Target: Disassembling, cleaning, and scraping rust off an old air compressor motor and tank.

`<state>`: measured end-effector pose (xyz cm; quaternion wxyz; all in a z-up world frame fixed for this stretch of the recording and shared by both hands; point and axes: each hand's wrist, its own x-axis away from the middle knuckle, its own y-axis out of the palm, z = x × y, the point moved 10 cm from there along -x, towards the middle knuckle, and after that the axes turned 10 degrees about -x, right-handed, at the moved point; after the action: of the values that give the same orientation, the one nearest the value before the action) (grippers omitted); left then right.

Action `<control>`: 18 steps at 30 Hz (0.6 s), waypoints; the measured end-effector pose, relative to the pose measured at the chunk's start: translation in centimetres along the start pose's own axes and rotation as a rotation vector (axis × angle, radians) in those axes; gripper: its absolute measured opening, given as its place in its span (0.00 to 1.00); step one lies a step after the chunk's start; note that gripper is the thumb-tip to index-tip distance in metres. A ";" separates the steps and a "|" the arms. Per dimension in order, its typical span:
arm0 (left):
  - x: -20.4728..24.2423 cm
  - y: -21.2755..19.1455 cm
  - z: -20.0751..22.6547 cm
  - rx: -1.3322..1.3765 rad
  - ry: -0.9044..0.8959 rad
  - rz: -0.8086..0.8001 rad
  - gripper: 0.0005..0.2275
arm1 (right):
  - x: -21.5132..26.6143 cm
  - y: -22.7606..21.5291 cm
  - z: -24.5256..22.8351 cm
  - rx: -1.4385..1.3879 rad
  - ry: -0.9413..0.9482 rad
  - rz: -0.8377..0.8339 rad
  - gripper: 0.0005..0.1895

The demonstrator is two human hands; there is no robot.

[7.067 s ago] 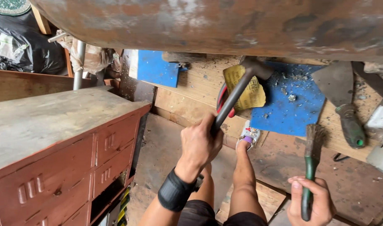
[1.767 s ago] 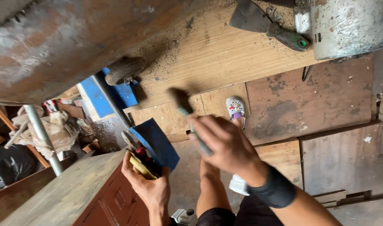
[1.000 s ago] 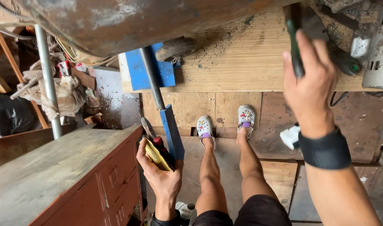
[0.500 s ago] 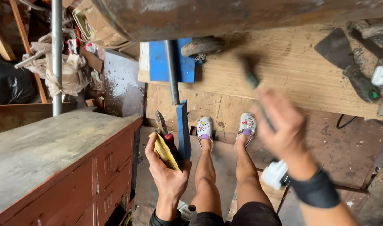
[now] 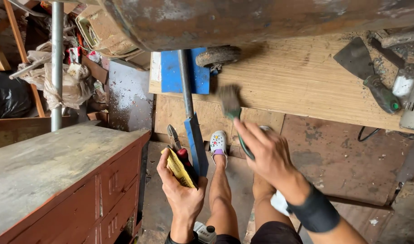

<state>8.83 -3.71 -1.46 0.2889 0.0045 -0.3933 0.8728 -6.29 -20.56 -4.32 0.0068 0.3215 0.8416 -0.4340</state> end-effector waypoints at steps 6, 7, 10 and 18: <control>-0.5 -1.7 -1.7 -0.064 0.060 0.037 0.43 | -2.3 -9.3 4.2 0.058 0.259 0.096 0.21; -0.2 -1.9 -1.7 -0.064 0.062 0.032 0.43 | -3.5 -8.9 5.9 0.060 0.263 0.097 0.21; 0.0 -2.0 -1.1 -0.030 0.074 0.029 0.42 | -7.4 -9.8 10.3 0.087 0.260 0.272 0.17; 1.2 -2.0 -1.6 -0.104 -0.044 -0.019 0.43 | -11.0 -2.6 9.2 0.028 0.077 0.075 0.19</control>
<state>9.15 -0.95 -0.89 0.2882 0.0125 -0.4446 0.8480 -1.49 -34.31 -4.96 -0.0138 0.3693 0.8225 -0.4324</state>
